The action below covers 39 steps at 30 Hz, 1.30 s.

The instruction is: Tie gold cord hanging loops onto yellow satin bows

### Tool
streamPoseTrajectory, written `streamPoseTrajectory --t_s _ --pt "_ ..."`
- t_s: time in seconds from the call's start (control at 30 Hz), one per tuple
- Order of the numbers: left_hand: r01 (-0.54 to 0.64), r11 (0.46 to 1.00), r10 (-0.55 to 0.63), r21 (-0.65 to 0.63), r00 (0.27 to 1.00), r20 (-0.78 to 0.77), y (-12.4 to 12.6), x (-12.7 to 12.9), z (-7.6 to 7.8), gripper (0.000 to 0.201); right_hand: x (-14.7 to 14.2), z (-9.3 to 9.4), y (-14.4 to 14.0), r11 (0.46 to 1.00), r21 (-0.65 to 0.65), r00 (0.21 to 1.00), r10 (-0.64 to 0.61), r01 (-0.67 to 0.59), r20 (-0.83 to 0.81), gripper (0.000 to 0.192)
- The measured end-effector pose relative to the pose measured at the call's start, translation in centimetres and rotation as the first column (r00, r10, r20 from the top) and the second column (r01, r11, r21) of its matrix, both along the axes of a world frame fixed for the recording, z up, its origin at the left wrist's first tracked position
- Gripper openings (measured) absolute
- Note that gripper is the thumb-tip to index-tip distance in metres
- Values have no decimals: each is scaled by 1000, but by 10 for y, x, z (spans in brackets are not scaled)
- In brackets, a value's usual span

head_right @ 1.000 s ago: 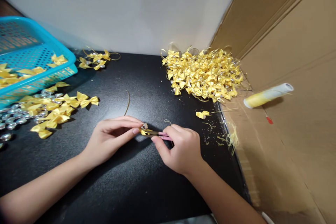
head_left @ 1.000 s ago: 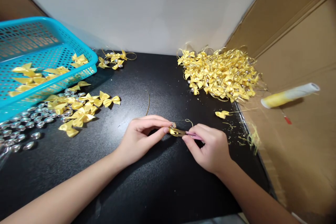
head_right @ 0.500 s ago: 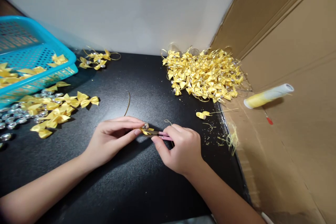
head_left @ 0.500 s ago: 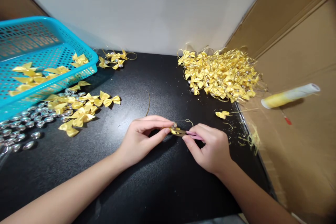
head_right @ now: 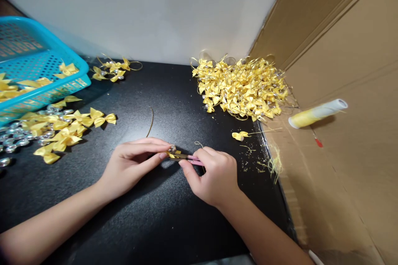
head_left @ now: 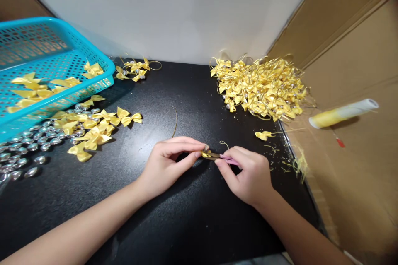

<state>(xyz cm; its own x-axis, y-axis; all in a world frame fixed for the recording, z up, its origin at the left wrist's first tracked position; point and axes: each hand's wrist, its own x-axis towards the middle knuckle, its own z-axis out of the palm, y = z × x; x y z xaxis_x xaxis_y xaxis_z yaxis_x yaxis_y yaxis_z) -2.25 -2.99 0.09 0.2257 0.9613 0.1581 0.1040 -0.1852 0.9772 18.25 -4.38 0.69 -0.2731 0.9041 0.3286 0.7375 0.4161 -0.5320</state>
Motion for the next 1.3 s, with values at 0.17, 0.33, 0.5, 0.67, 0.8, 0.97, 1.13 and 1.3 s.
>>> streamPoseTrajectory --t_s 0.17,0.33,0.5,0.67,0.8,0.97,1.13,1.3 --pt "-6 1000 5 4 1000 13 0 1 1 20 -2 1 -1 1000 1 1000 5 -5 -10 26" --pt "-29 1000 29 1 1000 -1 0 0 1 21 1 -1 -1 1000 -20 1000 -19 19 -13 26" --pt "-37 999 37 6 999 3 0 2 2 24 1 -2 -1 999 -31 1000 -17 17 -15 25" --pt "-34 999 34 -5 999 9 0 2 2 25 0 -2 -1 999 -52 999 -14 12 -40 25" --pt "-28 999 28 -32 999 18 -1 1 -1 27 0 -5 -2 993 -120 996 -11 1 -90 23" --pt "-12 999 14 -49 999 46 -2 0 -1 28 -2 -4 -1 983 -181 989 -34 8 -142 30" --pt "-9 998 11 -67 999 40 -2 1 -2 29 -4 -4 -3 980 -195 993 -61 40 -103 33" --pt "-9 995 14 -100 999 45 -2 2 -2 26 0 4 -2 981 -192 996 -21 4 -88 29"
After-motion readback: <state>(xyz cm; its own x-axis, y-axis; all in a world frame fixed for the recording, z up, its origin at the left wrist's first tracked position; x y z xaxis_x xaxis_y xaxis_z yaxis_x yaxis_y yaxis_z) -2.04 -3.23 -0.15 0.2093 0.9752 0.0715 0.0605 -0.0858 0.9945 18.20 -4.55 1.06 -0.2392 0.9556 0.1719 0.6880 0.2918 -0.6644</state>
